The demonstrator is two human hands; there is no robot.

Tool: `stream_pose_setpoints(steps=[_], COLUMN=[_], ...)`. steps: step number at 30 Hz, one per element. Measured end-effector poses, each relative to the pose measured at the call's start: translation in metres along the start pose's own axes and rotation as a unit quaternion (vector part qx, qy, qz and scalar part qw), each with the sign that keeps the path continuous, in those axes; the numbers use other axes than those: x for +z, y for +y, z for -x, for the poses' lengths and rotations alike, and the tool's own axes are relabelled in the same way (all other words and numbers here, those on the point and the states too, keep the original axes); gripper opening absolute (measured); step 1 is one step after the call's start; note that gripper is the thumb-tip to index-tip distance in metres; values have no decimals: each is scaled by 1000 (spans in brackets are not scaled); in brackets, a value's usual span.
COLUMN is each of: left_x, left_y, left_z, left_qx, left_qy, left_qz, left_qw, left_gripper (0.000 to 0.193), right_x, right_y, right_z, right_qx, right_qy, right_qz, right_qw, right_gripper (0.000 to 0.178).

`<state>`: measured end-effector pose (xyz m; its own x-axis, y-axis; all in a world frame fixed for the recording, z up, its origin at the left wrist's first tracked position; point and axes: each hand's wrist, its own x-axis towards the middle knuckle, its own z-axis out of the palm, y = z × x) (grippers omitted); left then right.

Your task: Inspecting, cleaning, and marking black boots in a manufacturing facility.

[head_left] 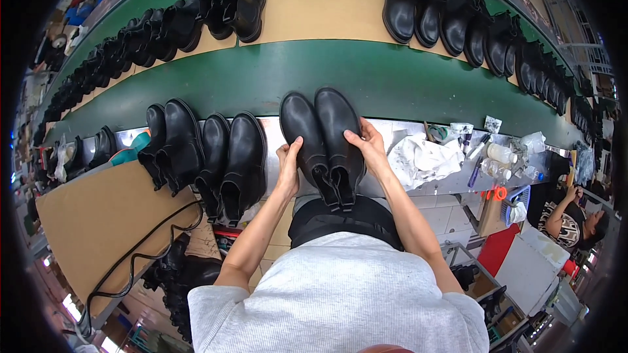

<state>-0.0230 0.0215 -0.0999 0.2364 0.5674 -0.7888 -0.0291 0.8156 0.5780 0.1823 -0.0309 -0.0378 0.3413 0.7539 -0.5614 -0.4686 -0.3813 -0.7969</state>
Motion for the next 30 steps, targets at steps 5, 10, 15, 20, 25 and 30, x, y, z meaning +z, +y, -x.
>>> stream_pose_setpoints(steps=[5,10,15,20,25,30], left_x=[32,38,45,48,40,25], left_y=[50,90,116,113,75,23], left_z=[35,61,84,85,35,3], left_qx=[140,229,242,206,27,-93], left_qy=[-34,-128,-173,-169,-147,-368], left_qz=[-27,-106,-198,-169,7,226], left_qw=[989,959,934,949,989,897], left_gripper=[75,54,78,77,83,71], right_x=[-10,-33,-41,-38,-32,-10], right_y=[-16,-6,3,0,-23,-63], right_z=[4,-6,-3,7,19,35], right_qx=[-63,22,33,84,-20,-24], right_qy=[-18,5,-87,-126,32,-9], right_qz=[14,-120,-161,-239,-47,26], right_qw=[998,993,983,959,998,999], right_gripper=[59,51,48,45,41,45])
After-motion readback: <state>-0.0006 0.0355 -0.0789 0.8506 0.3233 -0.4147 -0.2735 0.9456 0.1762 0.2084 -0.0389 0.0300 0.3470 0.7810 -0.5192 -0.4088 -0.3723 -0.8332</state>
